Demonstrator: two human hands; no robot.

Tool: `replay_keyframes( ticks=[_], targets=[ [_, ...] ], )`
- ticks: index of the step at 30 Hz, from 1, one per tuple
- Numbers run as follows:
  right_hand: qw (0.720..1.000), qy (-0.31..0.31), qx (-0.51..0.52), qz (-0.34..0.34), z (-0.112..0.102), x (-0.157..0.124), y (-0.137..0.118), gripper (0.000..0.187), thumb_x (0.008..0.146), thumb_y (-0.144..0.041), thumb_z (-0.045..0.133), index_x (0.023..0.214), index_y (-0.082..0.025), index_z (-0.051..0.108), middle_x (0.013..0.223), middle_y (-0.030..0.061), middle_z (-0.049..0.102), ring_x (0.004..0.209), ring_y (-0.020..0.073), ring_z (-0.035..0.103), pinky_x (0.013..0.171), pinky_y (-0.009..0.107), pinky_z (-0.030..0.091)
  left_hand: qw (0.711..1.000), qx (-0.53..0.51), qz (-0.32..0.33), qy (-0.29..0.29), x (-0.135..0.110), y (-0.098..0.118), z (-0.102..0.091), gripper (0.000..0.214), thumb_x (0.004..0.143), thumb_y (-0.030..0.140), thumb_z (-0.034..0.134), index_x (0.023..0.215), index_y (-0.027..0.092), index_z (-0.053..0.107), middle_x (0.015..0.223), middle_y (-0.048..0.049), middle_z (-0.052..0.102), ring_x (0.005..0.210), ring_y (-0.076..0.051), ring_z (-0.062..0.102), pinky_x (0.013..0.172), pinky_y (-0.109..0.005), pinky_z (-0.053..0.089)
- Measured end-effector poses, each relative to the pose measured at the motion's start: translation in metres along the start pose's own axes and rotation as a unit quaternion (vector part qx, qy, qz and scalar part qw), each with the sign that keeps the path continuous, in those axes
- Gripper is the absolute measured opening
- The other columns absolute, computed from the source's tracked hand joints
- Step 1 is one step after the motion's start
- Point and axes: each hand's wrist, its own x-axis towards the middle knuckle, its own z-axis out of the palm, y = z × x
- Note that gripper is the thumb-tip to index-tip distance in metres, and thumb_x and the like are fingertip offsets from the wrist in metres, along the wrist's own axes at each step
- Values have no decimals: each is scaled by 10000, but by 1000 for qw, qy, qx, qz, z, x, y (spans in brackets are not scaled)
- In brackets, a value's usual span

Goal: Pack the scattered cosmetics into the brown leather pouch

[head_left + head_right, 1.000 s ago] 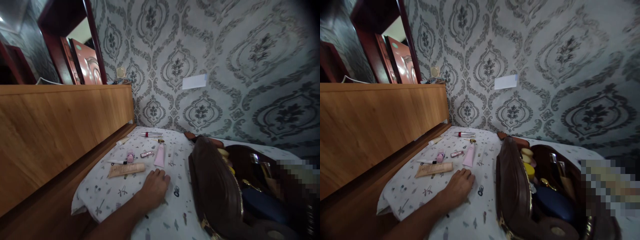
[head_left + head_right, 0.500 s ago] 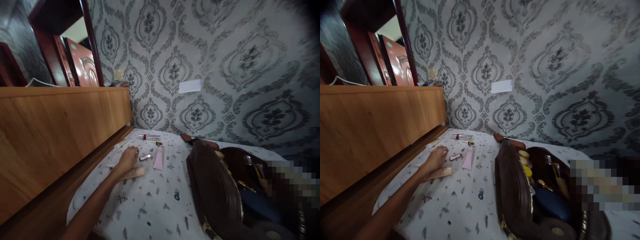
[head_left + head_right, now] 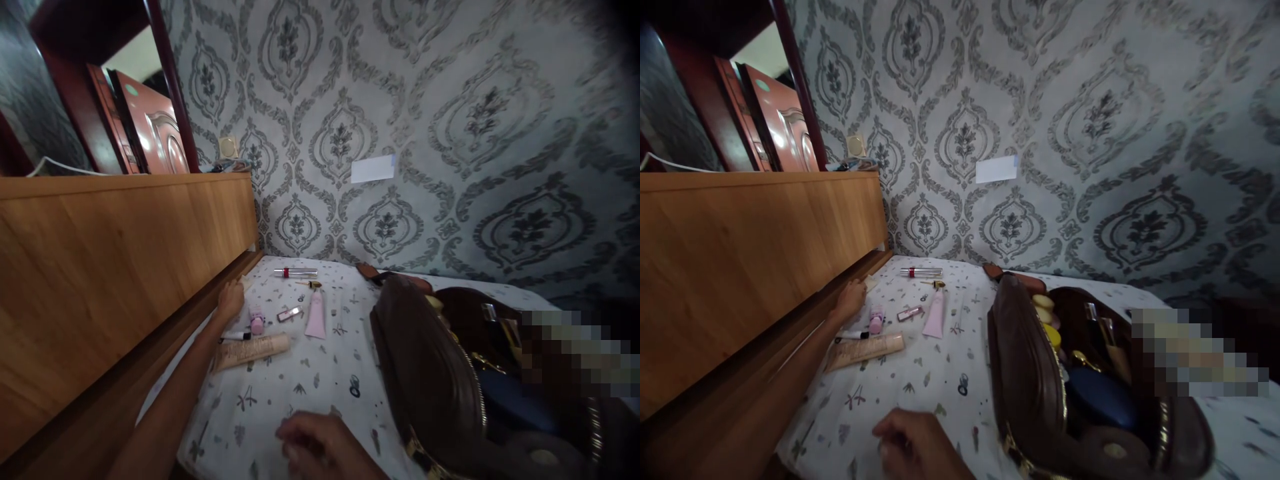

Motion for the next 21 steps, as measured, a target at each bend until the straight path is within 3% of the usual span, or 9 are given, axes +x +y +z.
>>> replay_keyframes(
  ticks=[2,5,8,12,16,21],
  targets=[
    [994,30,103,20,2,20,2,262,796,-406,641,930,-184,680,759,29,673,692,169,637,659,290,475,1000,2,-12,16,3,1,0,306,918,147,362,1125,156,587,1183,-140,590,1123,-240,536,930,-342,417],
    [969,63,238,20,0,38,4,385,702,-504,725,865,-160,667,690,11,659,585,128,598,571,246,431,998,9,-51,25,7,1,2,307,924,221,396,1186,130,529,1212,-172,562,1148,-277,519,905,-374,441],
    [934,91,344,37,-8,41,8,448,611,-524,803,826,-148,690,685,21,677,562,108,591,555,224,416,997,17,-72,17,7,2,8,311,911,219,419,1188,119,518,1214,-189,561,1168,-300,502,846,-382,479],
    [872,136,465,76,-20,34,12,401,532,-417,885,781,-150,719,677,26,691,581,92,596,571,196,425,996,32,-79,18,8,4,16,359,894,116,369,1214,89,527,1247,-223,531,1207,-316,468,863,-400,487],
    [828,142,535,93,-27,29,9,367,536,-360,894,784,-134,744,674,31,692,602,87,600,579,177,438,996,31,-88,15,11,6,15,358,853,93,409,1154,51,600,1253,-272,514,1216,-352,468,896,-437,475],
    [821,121,550,91,-31,29,8,379,530,-356,894,786,-117,748,663,36,689,576,84,584,544,171,432,993,-28,-111,-8,11,5,9,311,816,96,476,1076,67,645,1160,-253,612,1136,-347,555,891,-449,467]
  ],
)
